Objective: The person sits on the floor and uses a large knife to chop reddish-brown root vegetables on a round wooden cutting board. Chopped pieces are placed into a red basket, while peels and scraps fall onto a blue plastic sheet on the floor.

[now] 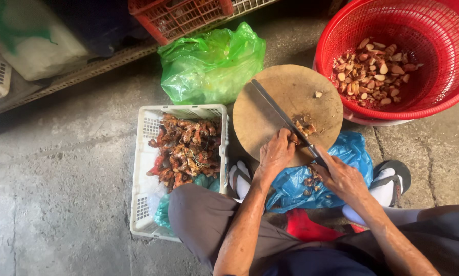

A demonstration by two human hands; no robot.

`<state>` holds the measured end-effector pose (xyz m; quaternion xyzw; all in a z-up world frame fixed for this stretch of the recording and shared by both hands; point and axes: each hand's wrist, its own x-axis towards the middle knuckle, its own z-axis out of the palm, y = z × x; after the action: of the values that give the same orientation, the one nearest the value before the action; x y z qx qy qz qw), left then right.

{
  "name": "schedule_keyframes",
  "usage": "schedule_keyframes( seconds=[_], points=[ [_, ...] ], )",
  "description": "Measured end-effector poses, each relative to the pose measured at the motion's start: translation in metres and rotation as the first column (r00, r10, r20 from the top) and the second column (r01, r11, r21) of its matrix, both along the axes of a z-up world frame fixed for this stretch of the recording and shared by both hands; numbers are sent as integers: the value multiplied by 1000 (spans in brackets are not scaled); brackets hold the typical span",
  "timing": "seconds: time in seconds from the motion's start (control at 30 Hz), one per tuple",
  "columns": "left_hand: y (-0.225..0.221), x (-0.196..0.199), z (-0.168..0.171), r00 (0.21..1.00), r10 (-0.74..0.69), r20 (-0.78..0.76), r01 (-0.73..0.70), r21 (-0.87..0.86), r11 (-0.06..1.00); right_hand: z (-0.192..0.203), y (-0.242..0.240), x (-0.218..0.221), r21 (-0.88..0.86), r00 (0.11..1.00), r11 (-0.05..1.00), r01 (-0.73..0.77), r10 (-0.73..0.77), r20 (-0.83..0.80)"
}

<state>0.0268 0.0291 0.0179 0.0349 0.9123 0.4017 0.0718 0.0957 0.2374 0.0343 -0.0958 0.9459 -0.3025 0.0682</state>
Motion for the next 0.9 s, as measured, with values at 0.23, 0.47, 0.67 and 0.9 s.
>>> schedule_keyframes(
  seconds=[0.23, 0.47, 0.67, 0.9],
  points=[
    [4, 5, 6, 998, -25, -61, 20, -73, 997, 11, -3, -4, 136, 995, 990, 31, -43, 85],
    [22, -7, -7, 994, 42, -106, -59, -166, 984, 31, 8, -12, 26, 993, 997, 76, -73, -89],
    [17, -16, -6, 996, 83, 36, -80, -89, 993, 57, 14, -3, -36, 989, 993, 110, -113, -100],
    [13, -7, -9, 991, 39, -129, -53, -103, 993, 31, -1, -18, 168, 999, 986, 2, -11, 53]
  ],
)
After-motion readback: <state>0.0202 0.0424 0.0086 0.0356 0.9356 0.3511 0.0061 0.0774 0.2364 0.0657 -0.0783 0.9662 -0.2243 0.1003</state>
